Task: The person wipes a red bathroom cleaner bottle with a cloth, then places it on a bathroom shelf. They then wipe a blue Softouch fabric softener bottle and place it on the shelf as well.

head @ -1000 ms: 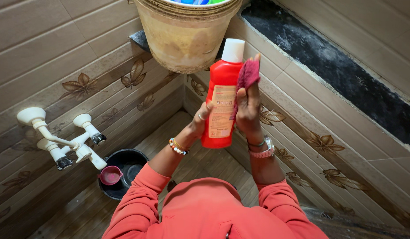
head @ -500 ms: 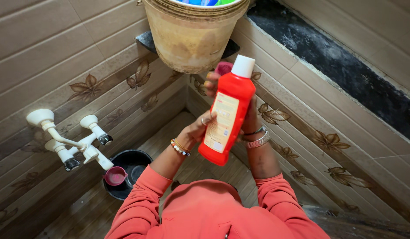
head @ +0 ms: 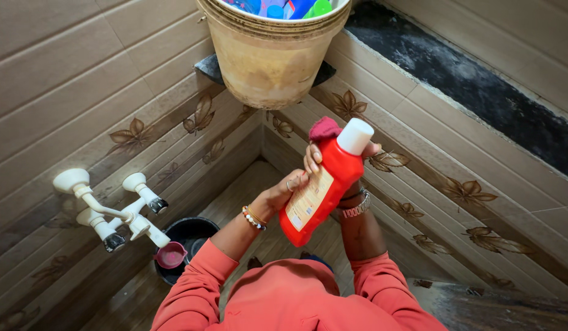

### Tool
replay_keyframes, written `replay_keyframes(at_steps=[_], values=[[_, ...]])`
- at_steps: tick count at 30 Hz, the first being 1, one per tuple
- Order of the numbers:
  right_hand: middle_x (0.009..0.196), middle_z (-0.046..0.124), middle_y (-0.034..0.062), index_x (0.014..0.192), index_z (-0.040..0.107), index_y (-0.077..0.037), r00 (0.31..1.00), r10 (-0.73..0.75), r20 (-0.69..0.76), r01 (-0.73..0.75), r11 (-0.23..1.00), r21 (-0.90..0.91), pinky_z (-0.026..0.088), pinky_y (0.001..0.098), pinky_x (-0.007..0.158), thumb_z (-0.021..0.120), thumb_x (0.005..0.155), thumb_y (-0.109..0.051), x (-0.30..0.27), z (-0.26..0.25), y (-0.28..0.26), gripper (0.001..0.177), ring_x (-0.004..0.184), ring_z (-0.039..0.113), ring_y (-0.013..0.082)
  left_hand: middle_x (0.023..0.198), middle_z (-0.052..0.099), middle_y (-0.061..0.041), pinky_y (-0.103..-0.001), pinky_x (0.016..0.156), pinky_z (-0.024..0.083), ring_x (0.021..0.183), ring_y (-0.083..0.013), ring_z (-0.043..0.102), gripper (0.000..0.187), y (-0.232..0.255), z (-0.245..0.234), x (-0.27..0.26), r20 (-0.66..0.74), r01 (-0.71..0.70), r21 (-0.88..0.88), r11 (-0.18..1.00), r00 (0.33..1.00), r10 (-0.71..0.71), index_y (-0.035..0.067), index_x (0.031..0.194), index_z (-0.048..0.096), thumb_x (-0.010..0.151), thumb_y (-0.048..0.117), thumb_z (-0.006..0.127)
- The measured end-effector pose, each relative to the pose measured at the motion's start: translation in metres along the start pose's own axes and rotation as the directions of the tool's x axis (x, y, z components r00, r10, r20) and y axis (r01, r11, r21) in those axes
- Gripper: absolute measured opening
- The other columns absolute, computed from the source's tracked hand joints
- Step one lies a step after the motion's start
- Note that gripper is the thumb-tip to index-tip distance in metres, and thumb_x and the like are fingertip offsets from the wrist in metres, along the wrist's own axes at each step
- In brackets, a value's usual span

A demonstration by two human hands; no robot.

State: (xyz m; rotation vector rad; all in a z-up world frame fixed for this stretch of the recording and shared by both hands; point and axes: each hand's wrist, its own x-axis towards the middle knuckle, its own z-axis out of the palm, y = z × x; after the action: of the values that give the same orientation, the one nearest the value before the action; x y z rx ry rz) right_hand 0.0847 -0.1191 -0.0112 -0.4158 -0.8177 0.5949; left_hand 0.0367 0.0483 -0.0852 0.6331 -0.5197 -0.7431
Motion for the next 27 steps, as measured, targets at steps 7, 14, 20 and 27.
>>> replay_keyframes(at_steps=[7, 14, 20, 27], values=[[0.096, 0.063, 0.0148, 0.127, 0.054, -0.005, 0.962, -0.162, -0.221, 0.139, 0.984, -0.115, 0.053, 0.0364, 0.071, 0.061, 0.083, -0.086, 0.007, 0.037, 0.0, 0.092, 0.072, 0.062, 0.0232, 0.113, 0.072, -0.012, -0.032, 0.087, 0.058, 0.098, -0.0179, 0.071, 0.072, 0.008, 0.015, -0.004, -0.089, -0.029, 0.169, 0.985, 0.995, 0.044, -0.007, 0.125, 0.062, 0.096, 0.057, 0.072], [0.102, 0.067, 0.0139, 0.124, 0.055, -0.001, 0.815, -0.461, -0.351, 0.065, 0.674, -0.735, 0.057, 0.0358, 0.072, 0.077, 0.089, -0.064, 0.028, 0.085, -0.024, 0.076, 0.083, 0.066, 0.0215, 0.135, 0.065, -0.015, -0.04, 0.109, 0.049, 0.127, -0.0247, 0.062, 0.071, 0.047, 0.084, -0.015, -0.048, -0.243, 0.888, 0.391, 0.796, 0.604, 0.001, 0.145, 0.056, 0.103, 0.058, 0.051], [0.106, 0.066, 0.0036, 0.132, 0.057, 0.001, 0.64, -0.714, -0.284, 0.034, 0.395, -0.918, 0.055, 0.0283, 0.08, 0.076, 0.094, -0.057, 0.043, 0.083, -0.03, 0.072, 0.091, 0.062, 0.0106, 0.121, 0.07, -0.018, -0.037, 0.093, 0.055, 0.11, -0.0279, 0.071, 0.068, 0.04, 0.124, 0.007, -0.176, -0.043, 0.968, 0.247, 0.584, 0.792, -0.001, 0.143, 0.048, 0.095, 0.043, 0.069], [0.101, 0.067, 0.0091, 0.122, 0.065, 0.006, 0.745, -0.548, -0.38, -0.167, 0.398, -0.902, 0.052, 0.0293, 0.077, 0.058, 0.1, -0.068, 0.038, 0.09, -0.057, 0.078, 0.087, 0.061, 0.0123, 0.112, 0.077, -0.011, -0.032, 0.091, 0.059, 0.103, -0.0174, 0.073, 0.052, 0.033, 0.081, 0.024, -0.282, -0.126, 0.844, 0.521, 0.722, 0.632, -0.001, 0.132, 0.061, 0.1, 0.039, 0.068]])
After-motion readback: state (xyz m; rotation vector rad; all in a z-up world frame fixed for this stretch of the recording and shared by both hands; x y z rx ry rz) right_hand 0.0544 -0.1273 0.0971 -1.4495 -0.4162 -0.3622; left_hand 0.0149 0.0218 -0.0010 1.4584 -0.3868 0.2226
